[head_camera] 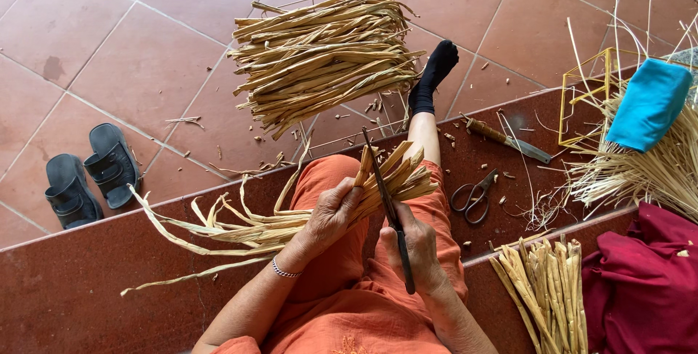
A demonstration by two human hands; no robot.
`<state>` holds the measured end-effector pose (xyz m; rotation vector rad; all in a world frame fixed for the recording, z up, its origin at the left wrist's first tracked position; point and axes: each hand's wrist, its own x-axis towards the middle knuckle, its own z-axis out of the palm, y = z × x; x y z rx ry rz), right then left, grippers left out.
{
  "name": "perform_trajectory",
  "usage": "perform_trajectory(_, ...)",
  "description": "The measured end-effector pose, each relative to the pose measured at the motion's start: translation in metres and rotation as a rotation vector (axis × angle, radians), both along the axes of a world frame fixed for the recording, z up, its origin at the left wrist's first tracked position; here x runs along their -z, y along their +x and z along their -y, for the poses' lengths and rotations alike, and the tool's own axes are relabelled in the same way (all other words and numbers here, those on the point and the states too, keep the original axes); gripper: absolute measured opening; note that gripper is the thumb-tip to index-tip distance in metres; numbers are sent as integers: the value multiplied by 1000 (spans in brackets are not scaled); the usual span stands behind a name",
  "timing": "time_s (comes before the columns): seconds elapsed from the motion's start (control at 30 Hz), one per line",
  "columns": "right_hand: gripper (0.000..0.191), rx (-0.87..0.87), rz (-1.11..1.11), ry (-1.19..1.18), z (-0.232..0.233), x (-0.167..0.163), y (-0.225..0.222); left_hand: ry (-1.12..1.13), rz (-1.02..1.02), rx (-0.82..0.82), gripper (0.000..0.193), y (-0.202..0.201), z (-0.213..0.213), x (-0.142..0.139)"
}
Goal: The person sits on a tiled floor and uses shears to trim the ends of bundles of dried palm leaves. They repeatedly pick up bundles, align them, cut the ends, and place the trimmed bundles aside.
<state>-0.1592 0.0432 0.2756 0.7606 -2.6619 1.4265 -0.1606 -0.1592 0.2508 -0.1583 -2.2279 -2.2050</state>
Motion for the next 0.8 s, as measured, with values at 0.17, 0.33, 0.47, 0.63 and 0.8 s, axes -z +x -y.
perform_trajectory(0.17, 69, 32, 70, -129, -2, 17, 2, 29, -9, -42, 18, -1, -5, 10)
perform_trajectory(0.33, 58, -16, 239, -595, -13, 24, 1, -1, -19, -42, 19, -2, -3, 3)
perform_trajectory(0.47, 63, 150, 17, -371, -46, 34, 12, -27, -90, -4, 52, 5, 7, -21)
perform_trajectory(0.63, 50, 581, 176, -35, -113, 77, 37, -350, -208, 37, 63, -11, 13, -36)
perform_trajectory(0.8, 33, 767, 245, 337, -174, 121, 85, -527, -230, 44, 34, -31, 14, -19)
